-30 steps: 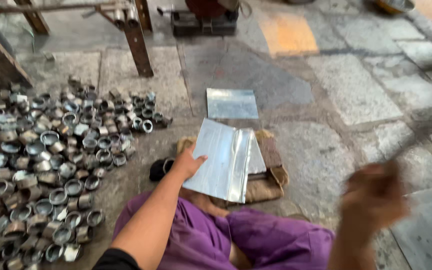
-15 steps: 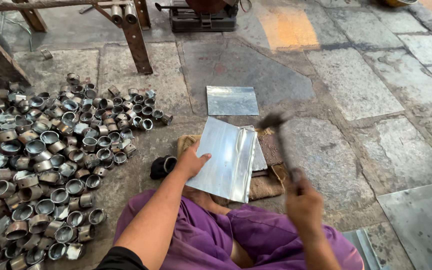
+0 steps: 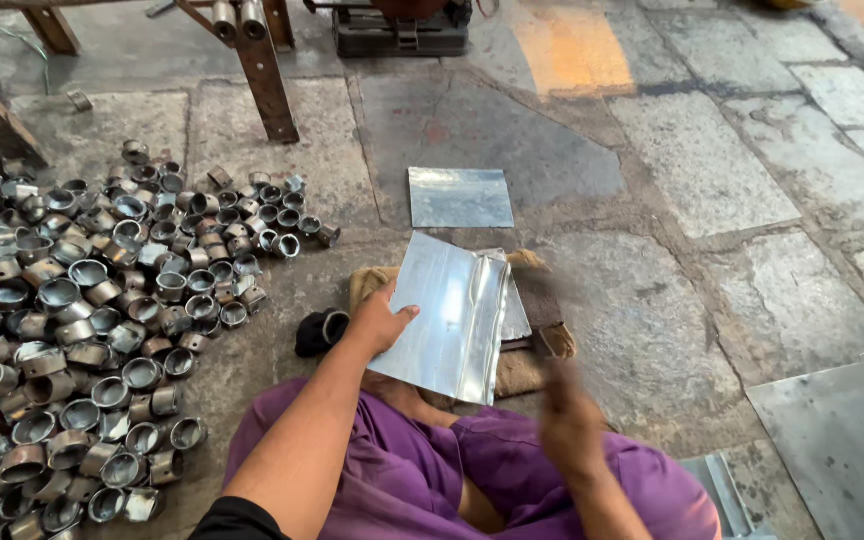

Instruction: The person sits on the floor and repeatedly hammers a rectangular metal sheet placed on a wooden block. They hold the sheet with one hand and strike it with a hammer in the other hand, occasionally adjusting the sheet's position.

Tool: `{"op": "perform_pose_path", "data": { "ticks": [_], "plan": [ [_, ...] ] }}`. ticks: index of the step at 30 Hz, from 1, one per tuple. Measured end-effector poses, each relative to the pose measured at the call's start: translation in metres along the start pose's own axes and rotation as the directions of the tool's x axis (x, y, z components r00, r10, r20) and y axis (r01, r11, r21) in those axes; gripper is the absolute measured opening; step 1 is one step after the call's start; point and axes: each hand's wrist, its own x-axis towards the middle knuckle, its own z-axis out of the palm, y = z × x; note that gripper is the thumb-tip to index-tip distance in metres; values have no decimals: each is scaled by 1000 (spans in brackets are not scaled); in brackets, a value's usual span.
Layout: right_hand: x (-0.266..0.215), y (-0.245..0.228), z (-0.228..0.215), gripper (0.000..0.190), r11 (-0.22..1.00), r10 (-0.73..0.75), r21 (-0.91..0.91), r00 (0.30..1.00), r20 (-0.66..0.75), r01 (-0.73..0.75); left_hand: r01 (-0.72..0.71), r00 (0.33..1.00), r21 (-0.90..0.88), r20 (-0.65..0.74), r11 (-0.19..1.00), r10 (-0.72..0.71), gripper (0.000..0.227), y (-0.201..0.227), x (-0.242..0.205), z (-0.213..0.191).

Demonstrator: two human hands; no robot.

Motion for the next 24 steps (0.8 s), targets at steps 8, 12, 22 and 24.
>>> {"op": "perform_pose_path", "data": {
  "ticks": [8,12,22,24],
  "plan": [
    [59,-78,-75,18,979,-201,-34,942,-269,199,-36,999,66,-24,997,38,76,-10,2,4],
    [104,-67,-141,24,946,-271,-37,721,-637,322,40,998,47,-40,998,-38,82,-6,0,1],
    [23,-24,7,30,825,563,-258,764,316,-502,116,993,41,3,992,-116,81,12,-7,-6],
    [37,-40,-27,41,913,405,-120,902,149,-390,60,998,65,-24,996,-59,81,4,-4,-2]
  ]
}}
